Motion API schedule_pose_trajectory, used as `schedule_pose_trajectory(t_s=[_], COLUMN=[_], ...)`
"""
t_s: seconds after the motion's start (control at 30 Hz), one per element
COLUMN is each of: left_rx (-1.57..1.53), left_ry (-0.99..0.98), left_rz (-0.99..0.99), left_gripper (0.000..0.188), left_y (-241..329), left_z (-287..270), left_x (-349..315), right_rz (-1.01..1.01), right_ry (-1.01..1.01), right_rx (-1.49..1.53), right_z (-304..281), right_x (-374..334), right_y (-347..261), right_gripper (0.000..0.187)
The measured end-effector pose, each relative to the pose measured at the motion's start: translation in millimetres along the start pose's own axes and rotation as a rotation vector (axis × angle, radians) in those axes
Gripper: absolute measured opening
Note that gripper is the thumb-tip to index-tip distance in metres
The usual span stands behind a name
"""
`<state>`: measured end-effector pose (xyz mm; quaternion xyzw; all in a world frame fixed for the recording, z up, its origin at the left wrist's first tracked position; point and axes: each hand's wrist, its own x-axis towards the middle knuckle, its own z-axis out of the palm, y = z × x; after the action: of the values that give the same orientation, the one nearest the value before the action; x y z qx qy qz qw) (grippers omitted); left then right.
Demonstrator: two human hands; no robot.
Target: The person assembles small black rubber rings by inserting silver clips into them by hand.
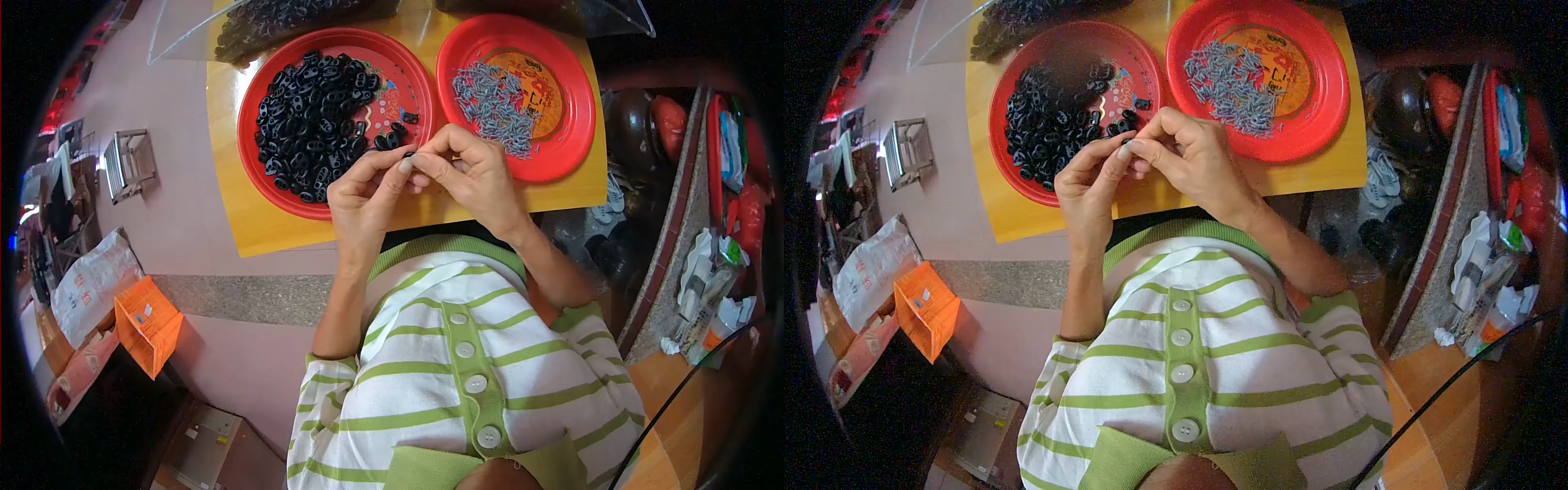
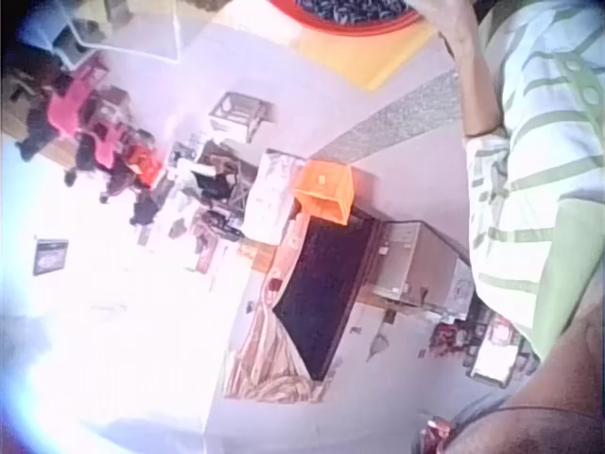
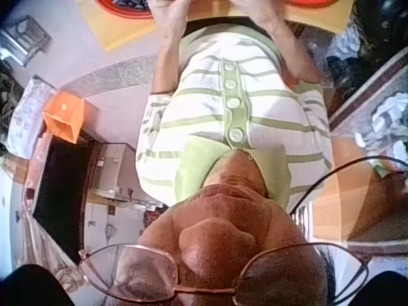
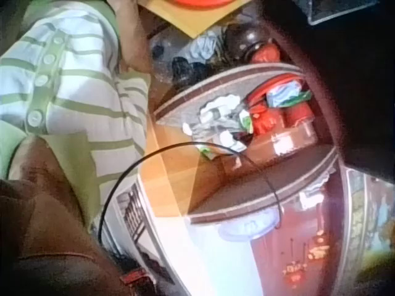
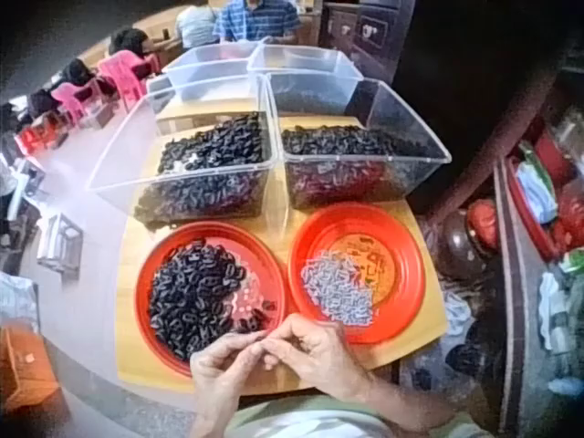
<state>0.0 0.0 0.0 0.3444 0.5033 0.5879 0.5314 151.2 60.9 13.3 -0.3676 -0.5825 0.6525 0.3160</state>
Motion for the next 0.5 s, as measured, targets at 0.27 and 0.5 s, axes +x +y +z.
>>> schedule_pose_trajectory(t_s=[0.27, 0.5], left_rx=[-0.123, -0.176], left_ry=[0.138, 0.137], left_rz=[-0.055, -0.052], left_gripper=[0.017, 0.018], left_y=[5, -1], left_z=[-14, -17], left_x=[-4, -5], right_rz=[-0.356, -0.595], right_ry=[0.003, -0.021], right_rx=[-0.718, -1.108], right_z=[-16, -9], right_x=[41, 54], right_y=[-6, 2], right_gripper=[0.015, 0.017])
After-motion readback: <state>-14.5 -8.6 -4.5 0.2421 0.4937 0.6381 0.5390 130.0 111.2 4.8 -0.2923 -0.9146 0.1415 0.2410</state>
